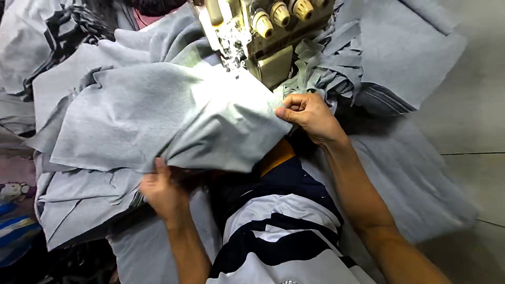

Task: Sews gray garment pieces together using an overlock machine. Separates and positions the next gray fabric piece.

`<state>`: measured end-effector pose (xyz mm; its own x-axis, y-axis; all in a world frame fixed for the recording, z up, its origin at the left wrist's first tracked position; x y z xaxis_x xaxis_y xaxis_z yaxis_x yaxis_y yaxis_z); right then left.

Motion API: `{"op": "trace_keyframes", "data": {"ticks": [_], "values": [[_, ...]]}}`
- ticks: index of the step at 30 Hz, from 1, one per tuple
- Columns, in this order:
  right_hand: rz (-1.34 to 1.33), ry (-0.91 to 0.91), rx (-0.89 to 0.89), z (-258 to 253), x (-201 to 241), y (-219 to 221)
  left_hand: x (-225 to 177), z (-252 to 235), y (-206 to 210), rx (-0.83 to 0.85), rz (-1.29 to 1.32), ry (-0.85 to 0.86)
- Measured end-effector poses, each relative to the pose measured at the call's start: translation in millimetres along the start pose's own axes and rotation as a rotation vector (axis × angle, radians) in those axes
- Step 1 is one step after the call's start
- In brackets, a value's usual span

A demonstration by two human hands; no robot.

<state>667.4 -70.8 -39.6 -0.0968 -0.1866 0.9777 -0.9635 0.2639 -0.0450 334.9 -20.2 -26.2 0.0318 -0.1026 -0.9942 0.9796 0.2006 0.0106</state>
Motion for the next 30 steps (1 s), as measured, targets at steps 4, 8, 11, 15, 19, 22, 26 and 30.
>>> {"op": "trace_keyframes", "data": {"ticks": [4, 8, 11, 15, 19, 22, 26, 30], "values": [[-0.072, 0.056, -0.046, 25, 1, 28, -47, -73, -15, 0.05, -0.209, 0.146], [-0.24, 0.087, -0.128, 27, -7, 61, -43, -146, 23, 0.103, -0.25, -0.019], [-0.28, 0.098, -0.165, 30, -14, 72, -23, -152, 29, 0.174, -0.297, -0.116], [-0.234, 0.104, -0.138, 38, -16, 59, -8, -88, -9, 0.369, -0.408, -0.057], [-0.147, 0.092, -0.097, 40, -16, 50, 7, -30, -5, 0.208, -0.695, 0.077], [-0.144, 0.102, -0.1, 35, -16, 50, 14, -9, 12, 0.114, -0.84, 0.084], [-0.119, 0.077, -0.152, 37, -12, 51, 16, -21, 11, 0.202, -0.604, 0.1], [-0.132, -0.06, -0.164, 55, -8, 57, 18, -23, -1, 0.326, -0.178, -0.038]]}}
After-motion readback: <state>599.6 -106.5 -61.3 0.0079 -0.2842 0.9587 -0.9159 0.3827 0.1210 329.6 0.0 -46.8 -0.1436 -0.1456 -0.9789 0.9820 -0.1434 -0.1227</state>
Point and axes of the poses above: each hand's wrist, its own z-axis away from the middle knuckle, its own y-axis out of the palm, x = y × z, the point moved 3 cm from there along -z, towards the middle knuckle, and after that the axes turned 12 degrees about -y, right-handed, at the moved point
